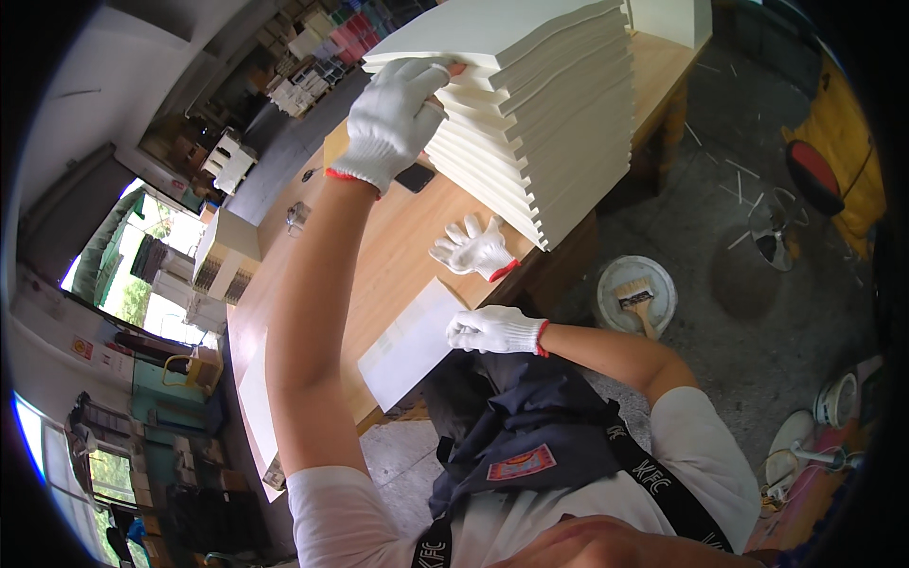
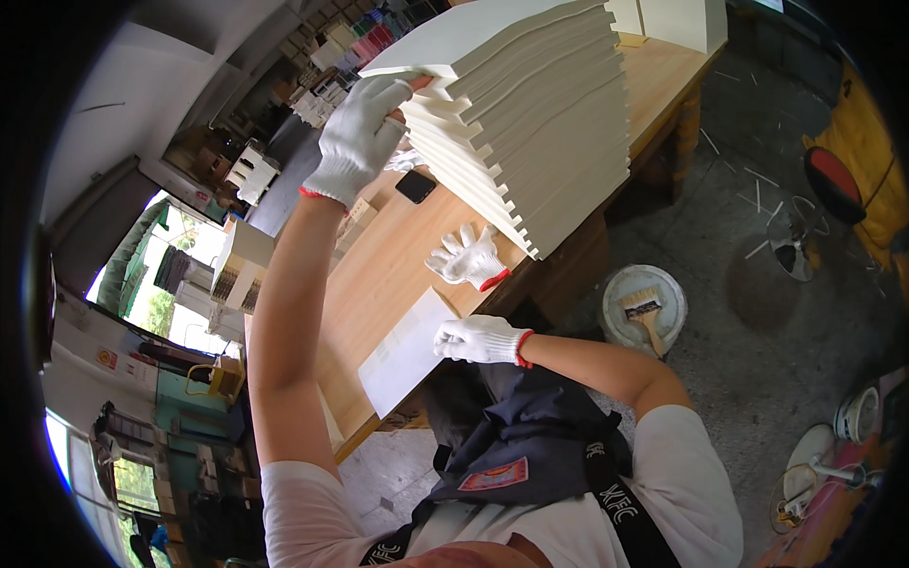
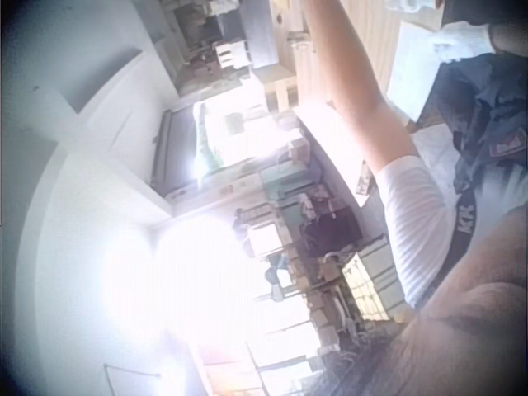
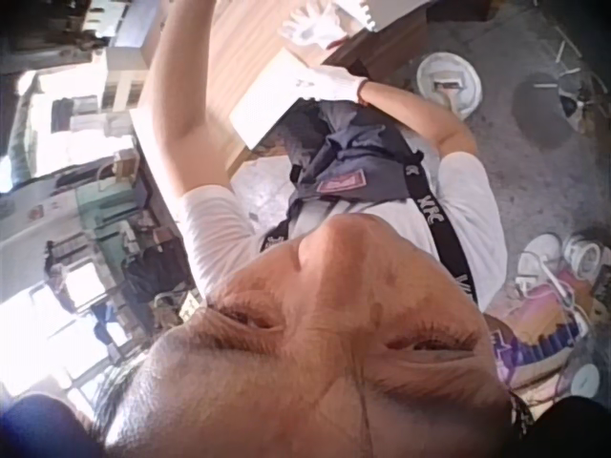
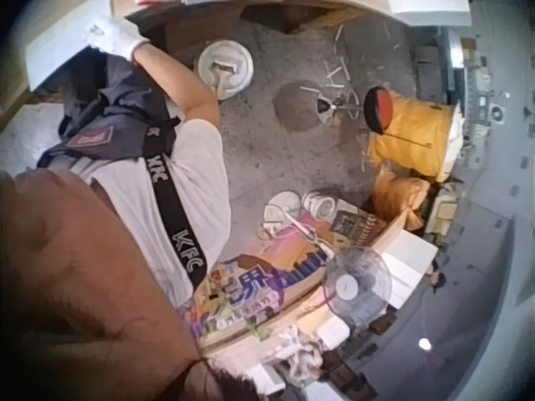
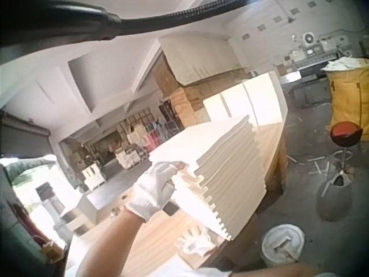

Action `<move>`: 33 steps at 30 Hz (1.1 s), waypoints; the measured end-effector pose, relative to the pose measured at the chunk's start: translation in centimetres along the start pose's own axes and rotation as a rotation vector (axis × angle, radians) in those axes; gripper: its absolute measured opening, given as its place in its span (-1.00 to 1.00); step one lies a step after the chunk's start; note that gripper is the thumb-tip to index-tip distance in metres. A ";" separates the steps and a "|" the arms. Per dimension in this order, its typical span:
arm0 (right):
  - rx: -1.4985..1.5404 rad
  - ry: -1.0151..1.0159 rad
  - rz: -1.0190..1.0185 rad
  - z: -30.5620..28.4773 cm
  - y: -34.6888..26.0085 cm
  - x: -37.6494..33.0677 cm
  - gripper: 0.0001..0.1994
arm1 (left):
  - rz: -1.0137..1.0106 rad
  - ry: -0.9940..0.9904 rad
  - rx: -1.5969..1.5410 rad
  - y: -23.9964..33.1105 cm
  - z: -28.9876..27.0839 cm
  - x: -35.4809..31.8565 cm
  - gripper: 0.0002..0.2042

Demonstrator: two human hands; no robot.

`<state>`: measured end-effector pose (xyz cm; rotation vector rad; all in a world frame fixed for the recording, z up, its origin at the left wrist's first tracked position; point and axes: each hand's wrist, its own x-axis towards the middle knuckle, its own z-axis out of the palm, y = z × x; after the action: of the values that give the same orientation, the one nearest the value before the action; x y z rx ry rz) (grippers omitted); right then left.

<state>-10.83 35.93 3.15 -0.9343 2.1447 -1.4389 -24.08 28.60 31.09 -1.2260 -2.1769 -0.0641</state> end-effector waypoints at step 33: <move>-0.913 1.037 -0.408 -19.2 -17.3 -10.6 -0.57 | -0.186 -0.128 0.017 2.0 -0.5 1.7 -0.58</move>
<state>-10.42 51.79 26.14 -1.0596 3.7533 -1.1921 -22.91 30.87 31.93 -1.0409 -2.3935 -0.0445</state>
